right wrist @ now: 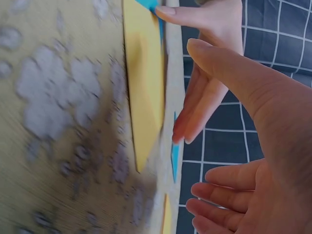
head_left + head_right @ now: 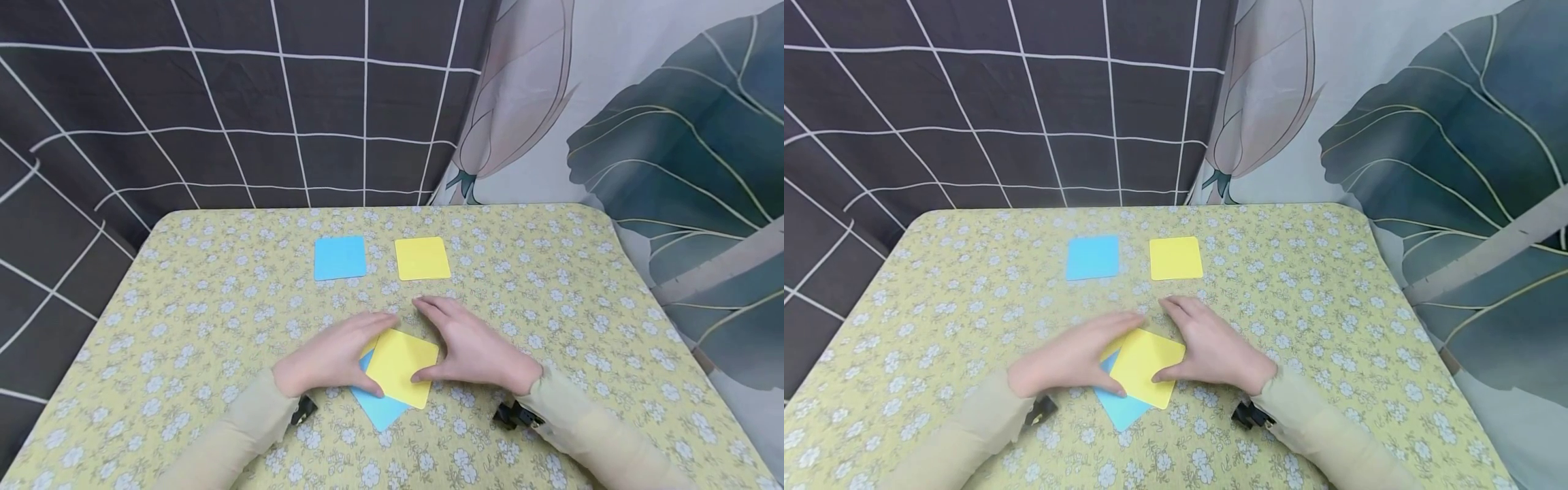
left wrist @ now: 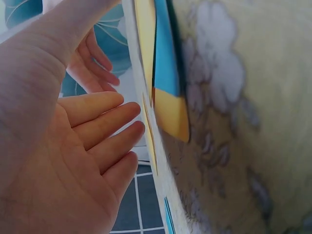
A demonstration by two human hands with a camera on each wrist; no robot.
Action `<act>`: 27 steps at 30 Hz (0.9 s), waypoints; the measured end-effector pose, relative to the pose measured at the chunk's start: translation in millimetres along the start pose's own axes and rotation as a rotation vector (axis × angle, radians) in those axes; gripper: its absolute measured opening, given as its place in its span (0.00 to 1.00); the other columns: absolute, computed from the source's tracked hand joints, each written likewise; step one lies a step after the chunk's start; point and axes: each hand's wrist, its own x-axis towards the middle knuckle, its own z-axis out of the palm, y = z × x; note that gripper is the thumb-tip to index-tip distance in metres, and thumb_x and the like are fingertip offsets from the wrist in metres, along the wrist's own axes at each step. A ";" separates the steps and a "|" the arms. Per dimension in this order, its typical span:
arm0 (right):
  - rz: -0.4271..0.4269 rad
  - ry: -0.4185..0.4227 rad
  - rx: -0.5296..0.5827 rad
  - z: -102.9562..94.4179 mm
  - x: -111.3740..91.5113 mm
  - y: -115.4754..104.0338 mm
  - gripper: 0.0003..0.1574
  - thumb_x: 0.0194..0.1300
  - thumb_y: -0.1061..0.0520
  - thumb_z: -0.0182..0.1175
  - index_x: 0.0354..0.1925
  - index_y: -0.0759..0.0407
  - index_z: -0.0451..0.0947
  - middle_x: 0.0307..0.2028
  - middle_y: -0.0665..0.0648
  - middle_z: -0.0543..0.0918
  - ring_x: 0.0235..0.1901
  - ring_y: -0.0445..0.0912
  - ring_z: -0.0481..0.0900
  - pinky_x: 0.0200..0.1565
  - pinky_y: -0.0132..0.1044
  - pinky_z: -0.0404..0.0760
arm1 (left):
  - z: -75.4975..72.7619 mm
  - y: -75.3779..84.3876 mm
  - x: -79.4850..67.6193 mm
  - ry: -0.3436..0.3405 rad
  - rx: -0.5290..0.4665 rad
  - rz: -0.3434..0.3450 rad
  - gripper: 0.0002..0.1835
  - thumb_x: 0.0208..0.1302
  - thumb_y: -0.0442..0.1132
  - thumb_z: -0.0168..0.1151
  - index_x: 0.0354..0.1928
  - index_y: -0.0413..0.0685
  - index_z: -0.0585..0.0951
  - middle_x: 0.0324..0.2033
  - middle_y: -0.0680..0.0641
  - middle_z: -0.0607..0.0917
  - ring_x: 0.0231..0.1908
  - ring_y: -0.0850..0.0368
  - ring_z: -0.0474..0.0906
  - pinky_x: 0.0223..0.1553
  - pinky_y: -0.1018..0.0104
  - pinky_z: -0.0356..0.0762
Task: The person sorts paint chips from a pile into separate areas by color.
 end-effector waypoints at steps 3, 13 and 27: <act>-0.005 -0.004 0.014 3.5 -3.4 -1.5 0.76 0.41 0.24 0.77 0.74 0.66 0.62 0.70 0.60 0.68 0.67 0.54 0.68 0.66 0.47 0.71 | 1.6 1.3 -0.4 -0.019 -0.002 -0.001 0.62 0.43 0.59 0.84 0.77 0.43 0.63 0.74 0.47 0.66 0.73 0.49 0.60 0.72 0.55 0.61; 0.007 -0.022 0.025 12.4 -12.5 -6.8 0.74 0.38 0.24 0.78 0.72 0.65 0.67 0.64 0.56 0.73 0.61 0.49 0.71 0.61 0.44 0.77 | 5.1 0.8 -2.1 -0.043 -0.015 0.010 0.56 0.48 0.57 0.82 0.76 0.44 0.66 0.72 0.47 0.70 0.71 0.50 0.63 0.70 0.54 0.65; 0.002 -0.030 0.060 24.6 -16.1 -11.9 0.63 0.32 0.27 0.82 0.61 0.60 0.77 0.51 0.48 0.72 0.47 0.40 0.65 0.46 0.35 0.78 | 4.9 2.8 -3.3 -0.028 -0.020 0.015 0.53 0.48 0.54 0.83 0.74 0.44 0.68 0.69 0.50 0.73 0.68 0.53 0.68 0.66 0.60 0.70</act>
